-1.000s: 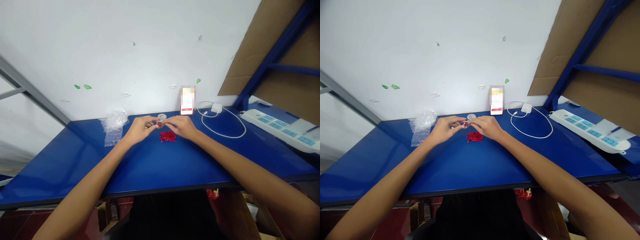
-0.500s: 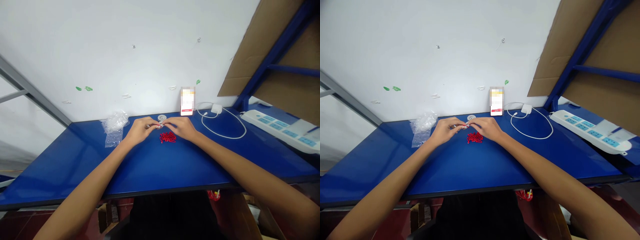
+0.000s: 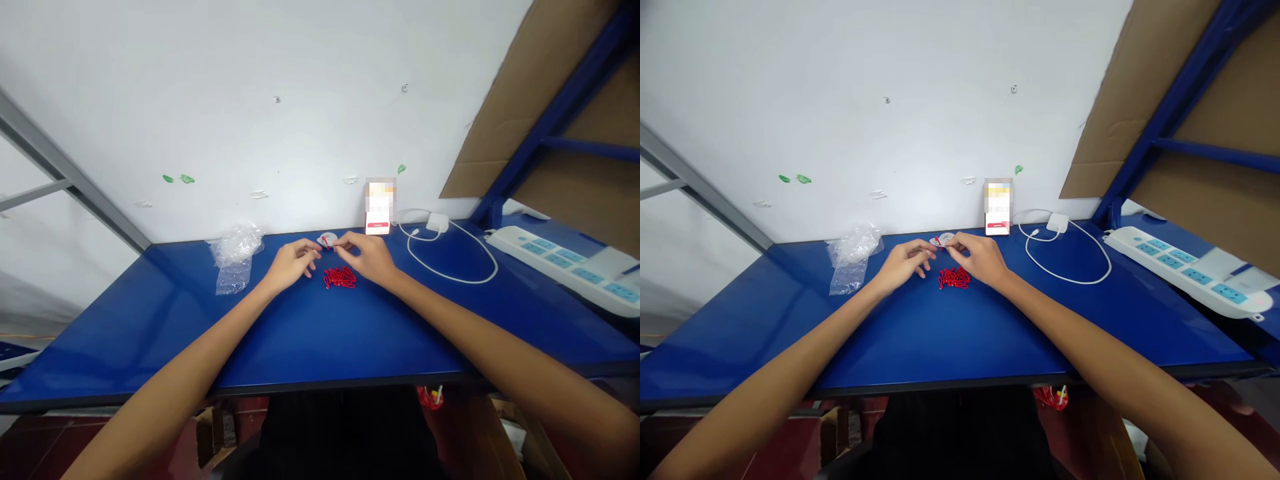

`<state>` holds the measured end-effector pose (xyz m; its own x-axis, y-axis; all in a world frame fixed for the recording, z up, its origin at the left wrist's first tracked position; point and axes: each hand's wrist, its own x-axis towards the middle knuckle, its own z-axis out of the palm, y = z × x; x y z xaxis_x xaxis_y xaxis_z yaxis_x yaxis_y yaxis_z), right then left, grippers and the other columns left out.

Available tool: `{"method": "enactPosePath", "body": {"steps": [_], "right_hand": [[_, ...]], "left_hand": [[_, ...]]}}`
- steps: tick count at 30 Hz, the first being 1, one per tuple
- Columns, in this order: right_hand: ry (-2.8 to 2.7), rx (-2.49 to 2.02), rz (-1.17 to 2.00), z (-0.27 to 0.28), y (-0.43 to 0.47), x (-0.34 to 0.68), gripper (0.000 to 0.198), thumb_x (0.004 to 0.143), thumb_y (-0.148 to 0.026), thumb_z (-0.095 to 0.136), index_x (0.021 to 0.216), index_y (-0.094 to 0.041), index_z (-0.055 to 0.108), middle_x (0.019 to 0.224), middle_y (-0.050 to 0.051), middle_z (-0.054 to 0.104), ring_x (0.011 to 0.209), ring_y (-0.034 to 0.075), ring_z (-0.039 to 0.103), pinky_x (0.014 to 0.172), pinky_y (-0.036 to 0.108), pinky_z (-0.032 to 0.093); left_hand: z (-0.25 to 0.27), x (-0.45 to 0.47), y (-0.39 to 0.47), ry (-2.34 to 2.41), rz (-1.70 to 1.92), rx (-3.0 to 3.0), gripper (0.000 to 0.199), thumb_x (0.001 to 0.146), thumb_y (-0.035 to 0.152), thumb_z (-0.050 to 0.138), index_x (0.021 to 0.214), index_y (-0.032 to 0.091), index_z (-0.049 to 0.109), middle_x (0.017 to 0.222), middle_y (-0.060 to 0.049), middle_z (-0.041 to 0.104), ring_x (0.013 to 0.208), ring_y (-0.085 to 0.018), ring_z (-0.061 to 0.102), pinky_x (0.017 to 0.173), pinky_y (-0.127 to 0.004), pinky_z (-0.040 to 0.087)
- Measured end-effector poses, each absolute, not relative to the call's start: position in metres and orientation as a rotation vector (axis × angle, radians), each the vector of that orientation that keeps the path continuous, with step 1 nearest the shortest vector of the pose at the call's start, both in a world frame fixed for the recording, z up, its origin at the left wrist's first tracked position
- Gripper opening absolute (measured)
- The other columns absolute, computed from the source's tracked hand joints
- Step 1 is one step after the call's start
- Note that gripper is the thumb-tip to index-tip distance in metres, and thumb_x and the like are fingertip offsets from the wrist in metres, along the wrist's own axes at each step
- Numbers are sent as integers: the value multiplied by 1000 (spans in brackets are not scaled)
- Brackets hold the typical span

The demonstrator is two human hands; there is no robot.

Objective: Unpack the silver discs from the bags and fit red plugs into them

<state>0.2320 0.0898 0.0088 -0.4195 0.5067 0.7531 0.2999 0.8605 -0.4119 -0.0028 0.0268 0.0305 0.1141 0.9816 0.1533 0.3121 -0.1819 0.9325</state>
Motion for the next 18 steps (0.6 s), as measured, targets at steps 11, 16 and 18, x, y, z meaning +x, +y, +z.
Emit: {"method": "enactPosePath", "body": {"steps": [11,16,18], "right_hand": [[-2107,-491,214,10,81,229,10,103,-24,66,102,-24,76,91,1,83,76,17,77,73,29,61],[-2096,-526,139,11,79,229,6,100,-23,69,95,-23,72,85,0,81,72,16,75,71,27,58],[-2091,-553,103,10,78,229,7,99,-23,70,92,-24,69,81,-1,79,69,16,74,68,27,56]], "left_hand": [[28,8,20,1129,1135,1442,31,89,47,85,95,17,80,97,-9,78,73,-14,69,59,-24,58],[31,7,21,1182,1076,1621,35,92,51,81,89,16,80,87,-7,78,65,-14,68,58,-26,57],[33,6,20,1225,1041,1718,33,93,48,79,85,16,79,80,-6,77,61,-14,67,59,-26,57]]}}
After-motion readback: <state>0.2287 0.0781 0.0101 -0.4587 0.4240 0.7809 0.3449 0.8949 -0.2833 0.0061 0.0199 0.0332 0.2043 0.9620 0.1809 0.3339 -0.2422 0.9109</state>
